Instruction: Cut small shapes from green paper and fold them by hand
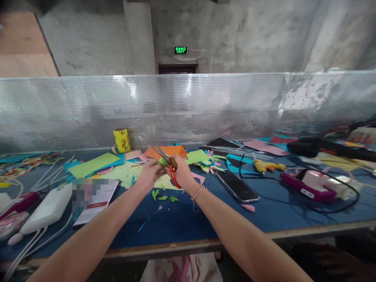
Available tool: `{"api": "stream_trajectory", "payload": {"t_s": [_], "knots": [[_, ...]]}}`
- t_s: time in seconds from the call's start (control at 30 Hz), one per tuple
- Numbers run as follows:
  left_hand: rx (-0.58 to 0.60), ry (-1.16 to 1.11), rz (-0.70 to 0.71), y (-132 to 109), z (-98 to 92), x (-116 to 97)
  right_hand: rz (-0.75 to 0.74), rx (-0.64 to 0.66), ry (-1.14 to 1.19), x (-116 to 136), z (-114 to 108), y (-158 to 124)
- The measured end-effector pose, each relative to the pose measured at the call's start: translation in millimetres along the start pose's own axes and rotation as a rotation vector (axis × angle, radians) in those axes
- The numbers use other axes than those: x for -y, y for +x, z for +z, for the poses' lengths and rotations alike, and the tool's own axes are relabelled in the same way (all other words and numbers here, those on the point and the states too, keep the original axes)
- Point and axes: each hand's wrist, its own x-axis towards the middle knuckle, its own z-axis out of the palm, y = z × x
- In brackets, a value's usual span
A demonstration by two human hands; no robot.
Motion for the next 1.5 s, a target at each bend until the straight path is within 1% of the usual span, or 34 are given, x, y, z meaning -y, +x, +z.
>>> {"api": "stream_trajectory", "payload": {"t_s": [0.1,0.2,0.3,0.4,0.43,0.5,0.57,0.63,0.7,0.83,0.93,1.1,1.3,1.4,1.5], "knots": [[0.019,-0.064,0.006,-0.1,-0.1,0.0,-0.007,0.015,0.013,0.0,-1.3,0.7],[0.0,0.013,0.064,2.8,-3.1,2.8,-0.028,0.025,0.08,-2.4,-0.7,1.9],[-0.04,0.073,0.099,8.4,-9.2,5.8,-0.006,0.055,0.26,-1.8,0.8,2.8],[-0.065,0.05,0.135,16.0,-18.0,5.0,0.124,0.133,0.49,3.8,-2.3,3.1],[-0.068,0.028,0.154,18.6,-21.3,3.4,0.172,0.177,0.582,5.7,-4.7,3.3],[-0.114,-0.003,0.177,23.4,-27.6,-1.5,0.273,0.264,0.786,8.2,-10.7,4.0],[-0.159,-0.024,0.209,27.0,-33.2,-7.8,0.397,0.398,0.949,8.3,-17.4,4.9],[-0.184,-0.042,0.239,29.3,-37.8,-14.3,0.499,0.568,1.013,6.9,-23.4,5.4],[-0.198,-0.068,0.261,30.7,-41.5,-20.0,0.53,0.685,1.03,4.8,-27.6,5.1],[-0.277,-0.146,0.301,32.4,-46.4,-26.7,0.549,0.815,1.037,-0.5,-30.2,3.2],[-0.302,-0.18,0.28,33.0,-48.1,-27.8,0.558,0.839,1.055,-3.2,-29.4,2.6],[-0.296,-0.211,0.258,32.8,-48.0,-28.1,0.58,0.867,1.096,-3.3,-29.1,2.0],[-0.293,-0.238,0.226,32.4,-45.4,-28.2,0.575,0.869,1.109,-3.0,-29.4,2.4],[-0.258,-0.254,0.208,31.8,-42.1,-25.6,0.579,0.877,1.14,-2.0,-28.8,3.1],[-0.181,-0.26,0.201,30.1,-38.3,-21.5,0.601,0.873,1.173,1.2,-27.7,3.1]]}}
